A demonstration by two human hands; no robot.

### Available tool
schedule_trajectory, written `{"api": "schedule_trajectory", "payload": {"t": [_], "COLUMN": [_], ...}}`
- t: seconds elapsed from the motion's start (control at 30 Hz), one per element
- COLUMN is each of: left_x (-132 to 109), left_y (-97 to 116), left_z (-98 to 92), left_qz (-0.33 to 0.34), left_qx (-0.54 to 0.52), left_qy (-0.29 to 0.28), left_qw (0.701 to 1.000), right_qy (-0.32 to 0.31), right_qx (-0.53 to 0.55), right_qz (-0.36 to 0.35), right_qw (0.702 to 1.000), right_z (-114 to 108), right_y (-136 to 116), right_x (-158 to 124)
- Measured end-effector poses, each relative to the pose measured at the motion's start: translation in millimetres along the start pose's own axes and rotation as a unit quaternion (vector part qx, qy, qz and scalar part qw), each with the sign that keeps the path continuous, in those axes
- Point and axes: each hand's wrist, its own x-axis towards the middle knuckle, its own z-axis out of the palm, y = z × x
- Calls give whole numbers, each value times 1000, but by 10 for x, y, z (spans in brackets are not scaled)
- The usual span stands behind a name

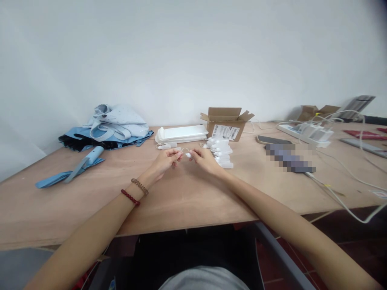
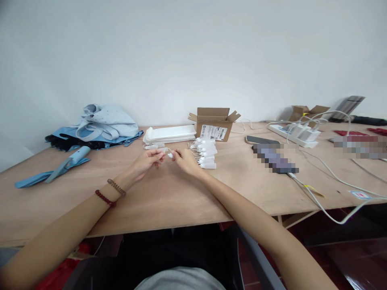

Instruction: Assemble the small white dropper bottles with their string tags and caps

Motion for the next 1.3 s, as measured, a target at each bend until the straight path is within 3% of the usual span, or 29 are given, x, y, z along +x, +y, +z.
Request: {"api": "schedule_trajectory", "payload": {"t": [0.3,0.63,0.9,1.3], "left_x": [9,-35,-109,-128], "left_y": [-23,-69,22,37], "left_z": [2,37,109,148], "left_qz": [11,54,96,88], "left_qx": [41,177,229,222], "left_qy": [8,25,31,19], "left_qw": [999,982,968,971], "right_qy": [-32,-42,-41,-17], "right_qx": [-42,-212,-182,-143], "right_qz": [1,-78,-87,-114], "right_qw": [999,973,979,983], "right_z": [4,40,57,47], "right_y": [-2,44,60,70], "right_x": [6,-75,-116,-131]}}
